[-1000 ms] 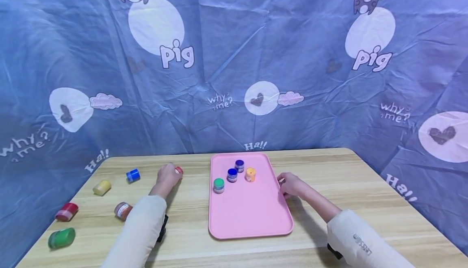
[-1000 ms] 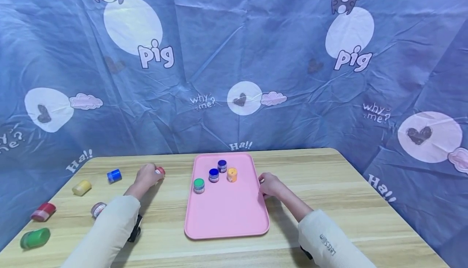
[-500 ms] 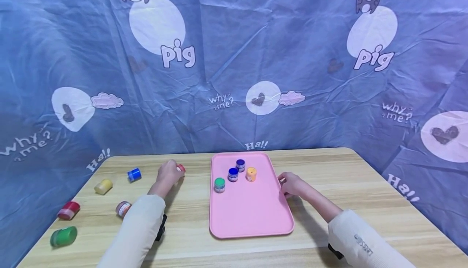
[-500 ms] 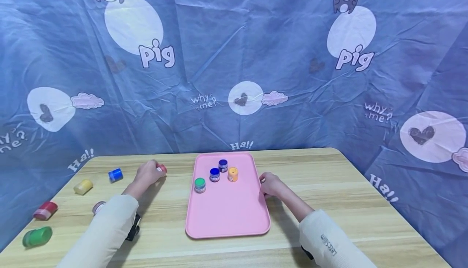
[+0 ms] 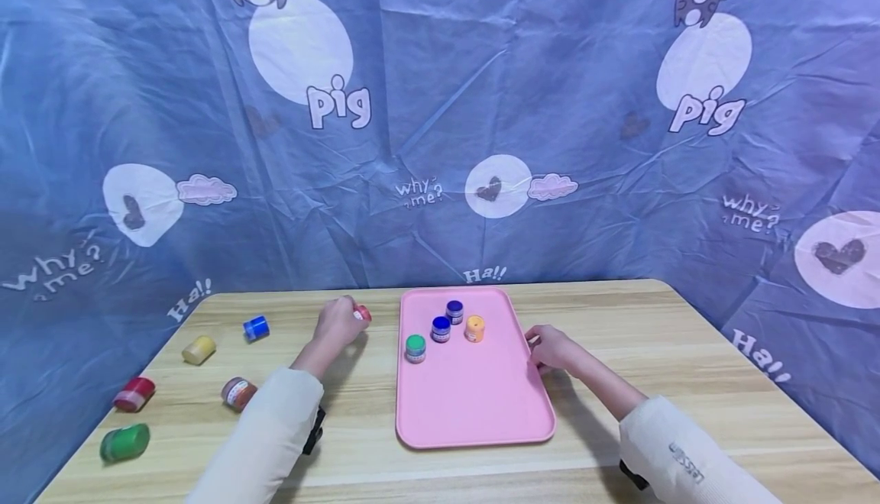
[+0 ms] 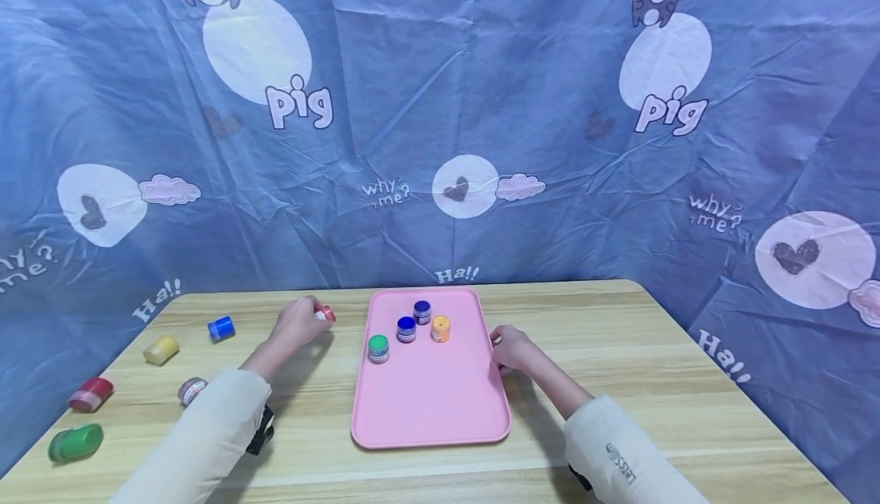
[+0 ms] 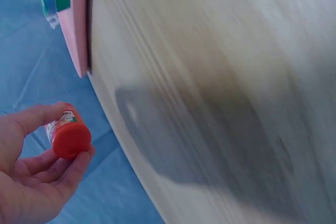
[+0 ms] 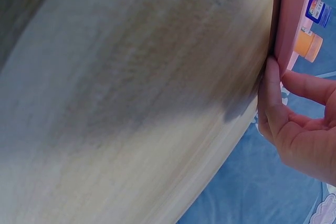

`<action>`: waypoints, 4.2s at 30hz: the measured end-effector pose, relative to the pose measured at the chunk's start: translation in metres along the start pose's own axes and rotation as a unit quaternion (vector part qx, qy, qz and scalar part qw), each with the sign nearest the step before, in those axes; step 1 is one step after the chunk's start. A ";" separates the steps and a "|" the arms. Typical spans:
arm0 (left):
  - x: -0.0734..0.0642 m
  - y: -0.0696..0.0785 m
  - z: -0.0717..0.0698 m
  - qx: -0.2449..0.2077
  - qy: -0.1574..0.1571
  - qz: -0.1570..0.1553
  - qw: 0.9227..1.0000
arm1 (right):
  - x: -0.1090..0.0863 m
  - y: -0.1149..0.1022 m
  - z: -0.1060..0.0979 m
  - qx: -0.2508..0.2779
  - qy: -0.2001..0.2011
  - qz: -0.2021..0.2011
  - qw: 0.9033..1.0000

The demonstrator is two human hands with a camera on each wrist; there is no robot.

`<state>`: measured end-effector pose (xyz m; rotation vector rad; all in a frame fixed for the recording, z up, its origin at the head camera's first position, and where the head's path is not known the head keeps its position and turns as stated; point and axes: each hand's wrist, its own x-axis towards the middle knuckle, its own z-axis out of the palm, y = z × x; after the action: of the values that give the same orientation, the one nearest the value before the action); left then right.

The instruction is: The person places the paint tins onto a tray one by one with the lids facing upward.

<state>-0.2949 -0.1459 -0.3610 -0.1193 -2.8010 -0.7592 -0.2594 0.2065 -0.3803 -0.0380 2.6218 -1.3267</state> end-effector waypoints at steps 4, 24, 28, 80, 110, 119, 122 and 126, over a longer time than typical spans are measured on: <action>-0.002 0.009 0.004 -0.007 0.006 0.011 1.000 | 0.001 0.002 0.000 -0.003 -0.003 0.000 1.000; -0.012 0.052 0.016 -0.046 -0.004 0.039 0.998 | -0.002 0.000 -0.003 -0.007 -0.006 -0.006 1.000; -0.014 0.060 0.018 -0.052 -0.008 0.045 0.998 | -0.001 0.001 -0.002 -0.007 -0.006 -0.005 1.000; -0.019 0.115 0.068 -0.086 -0.144 0.001 0.986 | 0.002 0.002 0.001 0.013 -0.006 -0.006 1.000; -0.016 0.114 0.077 -0.067 -0.149 0.016 0.986 | 0.004 -0.001 0.000 0.003 -0.009 0.008 1.000; -0.020 0.116 0.077 -0.080 -0.160 0.010 0.984 | 0.002 -0.001 0.000 0.003 -0.006 0.006 1.000; -0.020 0.115 0.077 -0.077 -0.160 0.019 0.984 | 0.001 -0.001 0.000 0.004 -0.006 0.006 1.000; -0.016 0.114 0.072 -0.057 -0.167 0.028 0.984 | 0.001 -0.002 0.000 0.007 -0.008 0.004 1.000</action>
<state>-0.2781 -0.0110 -0.3701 -0.3783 -3.0472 -0.9667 -0.2605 0.2051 -0.3792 -0.0355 2.5975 -1.3362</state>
